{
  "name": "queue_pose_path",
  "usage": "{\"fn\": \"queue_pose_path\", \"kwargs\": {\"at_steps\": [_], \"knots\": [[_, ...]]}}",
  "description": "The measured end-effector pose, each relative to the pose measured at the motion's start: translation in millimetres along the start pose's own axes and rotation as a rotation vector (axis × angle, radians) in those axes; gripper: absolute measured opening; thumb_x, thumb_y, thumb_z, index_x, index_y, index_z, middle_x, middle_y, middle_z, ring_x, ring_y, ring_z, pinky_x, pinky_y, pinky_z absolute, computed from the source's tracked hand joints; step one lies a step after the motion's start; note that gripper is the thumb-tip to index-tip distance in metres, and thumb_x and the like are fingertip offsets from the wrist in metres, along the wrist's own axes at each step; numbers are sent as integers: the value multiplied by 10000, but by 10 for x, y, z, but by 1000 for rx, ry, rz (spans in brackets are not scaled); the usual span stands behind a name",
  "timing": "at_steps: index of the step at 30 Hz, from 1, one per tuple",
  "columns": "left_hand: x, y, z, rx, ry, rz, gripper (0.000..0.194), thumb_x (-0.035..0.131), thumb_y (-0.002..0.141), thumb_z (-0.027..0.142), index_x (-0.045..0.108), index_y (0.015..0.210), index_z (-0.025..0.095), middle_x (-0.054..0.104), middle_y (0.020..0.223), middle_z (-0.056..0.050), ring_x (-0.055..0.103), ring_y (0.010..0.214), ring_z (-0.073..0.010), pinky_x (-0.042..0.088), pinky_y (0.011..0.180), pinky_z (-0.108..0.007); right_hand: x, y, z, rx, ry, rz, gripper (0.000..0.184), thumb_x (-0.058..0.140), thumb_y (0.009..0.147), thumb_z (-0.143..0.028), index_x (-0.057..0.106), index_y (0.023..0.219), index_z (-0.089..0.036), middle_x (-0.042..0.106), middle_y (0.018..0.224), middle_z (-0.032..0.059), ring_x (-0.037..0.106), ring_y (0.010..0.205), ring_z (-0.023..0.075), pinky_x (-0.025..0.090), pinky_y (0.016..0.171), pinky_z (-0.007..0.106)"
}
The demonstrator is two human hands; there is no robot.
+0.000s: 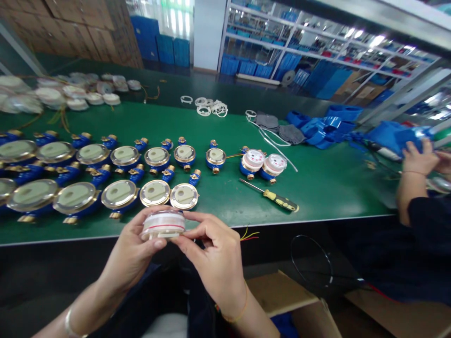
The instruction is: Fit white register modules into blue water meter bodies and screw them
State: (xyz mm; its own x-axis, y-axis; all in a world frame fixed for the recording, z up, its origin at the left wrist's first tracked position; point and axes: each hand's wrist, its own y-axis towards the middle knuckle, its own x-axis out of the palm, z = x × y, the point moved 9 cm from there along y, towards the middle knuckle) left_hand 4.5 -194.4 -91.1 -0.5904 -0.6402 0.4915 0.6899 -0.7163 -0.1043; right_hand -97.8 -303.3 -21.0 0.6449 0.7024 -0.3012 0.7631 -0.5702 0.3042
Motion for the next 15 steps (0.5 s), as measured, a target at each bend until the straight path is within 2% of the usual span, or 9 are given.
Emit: {"fn": "queue_pose_path", "kwargs": {"at_steps": [2, 4, 5, 7, 9, 12, 13, 15], "knots": [[25, 5, 35, 26, 27, 2, 464, 880, 637, 230, 680, 1055, 231, 736, 1066, -37, 708, 910, -169, 548, 830, -216, -11, -2, 24, 3, -38, 5, 170, 751, 801, -269, 637, 698, -197, 739, 1007, 31, 692, 739, 122, 517, 580, 196], [50, 10, 69, 50, 61, -3, 433, 873, 648, 239, 686, 1039, 243, 739, 1039, -21, 707, 880, -157, 546, 808, -205, -30, 0, 26, -22, -80, 14, 134, 743, 809, -293, 642, 802, -204, 724, 1039, 40, 667, 700, 115, 523, 587, 212], [64, 13, 76, 55, 84, -12, 422, 866, 660, 249, 687, 1042, 249, 737, 1031, -18, 705, 863, -154, 545, 799, -206, -29, 3, 18, -45, -97, 4, 150, 733, 819, -299, 650, 910, -213, 713, 1075, 48, 673, 747, 128, 547, 647, 231], [76, 20, 94, 74, 150, -25, 414, 852, 681, 283, 690, 1061, 255, 724, 1058, -28, 696, 886, -169, 539, 816, -223, 26, 7, -13, -105, -108, -76, 324, 687, 861, -296, 614, 1171, -239, 681, 1177, 68, 676, 968, 175, 562, 848, 297], [73, 22, 135, 125, 241, -22, 417, 841, 692, 327, 699, 1076, 249, 684, 1164, -54, 654, 1046, -217, 505, 917, -255, 112, -2, -48, -161, -75, -195, 391, 610, 917, -266, 566, 1305, -270, 650, 1253, 69, 624, 1141, 190, 521, 981, 341], [98, 3, 190, 197, 342, -38, 387, 805, 732, 372, 707, 1082, 240, 632, 1268, -76, 477, 1309, -274, 392, 1081, -304, 165, -25, -86, -213, 15, -286, 344, 550, 949, -225, 612, 1278, -301, 637, 1265, 54, 606, 1178, 180, 515, 995, 328], [118, -8, 192, 201, 344, -53, 375, 789, 751, 377, 701, 1089, 243, 631, 1276, -77, 457, 1330, -276, 387, 1090, -315, 163, -31, -88, -217, 36, -288, 337, 551, 947, -218, 626, 1263, -309, 637, 1254, 49, 608, 1170, 177, 518, 988, 321], [155, -38, 193, 202, 326, -67, 362, 774, 767, 376, 689, 1097, 253, 660, 1235, -71, 530, 1266, -266, 447, 1037, -313, 161, -49, -76, -203, 71, -286, 336, 569, 937, -210, 640, 1245, -323, 632, 1231, 42, 608, 1158, 174, 517, 985, 313]]}}
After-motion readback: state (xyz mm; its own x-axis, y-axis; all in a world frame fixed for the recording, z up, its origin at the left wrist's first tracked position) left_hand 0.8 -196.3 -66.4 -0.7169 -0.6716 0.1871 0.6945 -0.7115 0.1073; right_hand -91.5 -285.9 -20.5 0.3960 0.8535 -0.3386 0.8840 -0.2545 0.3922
